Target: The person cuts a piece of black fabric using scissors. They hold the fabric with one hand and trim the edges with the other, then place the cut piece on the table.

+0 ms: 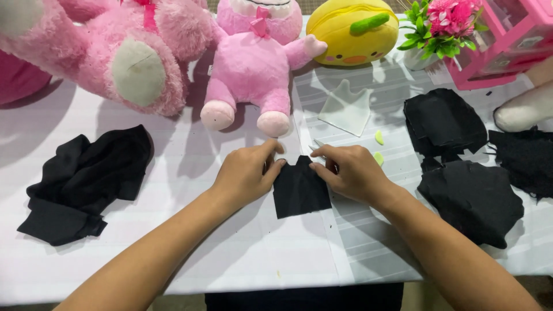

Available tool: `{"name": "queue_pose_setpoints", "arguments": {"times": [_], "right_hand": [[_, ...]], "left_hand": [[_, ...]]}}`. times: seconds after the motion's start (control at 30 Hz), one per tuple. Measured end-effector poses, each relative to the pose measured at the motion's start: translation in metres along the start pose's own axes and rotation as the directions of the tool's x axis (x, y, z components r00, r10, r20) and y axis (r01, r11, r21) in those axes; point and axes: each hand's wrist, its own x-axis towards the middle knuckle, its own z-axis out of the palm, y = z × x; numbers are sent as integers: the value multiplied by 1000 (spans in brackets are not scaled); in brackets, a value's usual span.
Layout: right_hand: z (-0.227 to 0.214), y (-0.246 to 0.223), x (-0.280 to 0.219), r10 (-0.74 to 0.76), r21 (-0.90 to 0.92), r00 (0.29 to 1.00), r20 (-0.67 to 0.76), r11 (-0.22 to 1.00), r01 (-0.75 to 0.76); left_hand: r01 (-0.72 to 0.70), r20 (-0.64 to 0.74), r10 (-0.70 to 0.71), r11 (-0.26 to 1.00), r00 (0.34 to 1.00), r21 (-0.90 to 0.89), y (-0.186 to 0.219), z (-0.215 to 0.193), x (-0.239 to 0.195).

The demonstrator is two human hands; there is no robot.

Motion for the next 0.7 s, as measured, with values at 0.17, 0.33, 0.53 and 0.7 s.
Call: {"name": "queue_pose_setpoints", "arguments": {"times": [0.17,0.33,0.53,0.7], "right_hand": [[-5,8,2,32,-33,993,-112,999,-36],[-12,24,2,-23,-142,965,-261,990,-14],[-17,5,3,-34,-166,975,-218,986,-3],[-18,1,4,-7,-165,989,-149,986,-18]], "left_hand": [[-116,-92,115,993,989,-2,3,-7,2],[-276,167,271,961,948,12,23,-15,-7],[-304,462,204,940,863,153,37,-22,-22],[-292,462,202,948,863,131,34,-22,-26]]}}
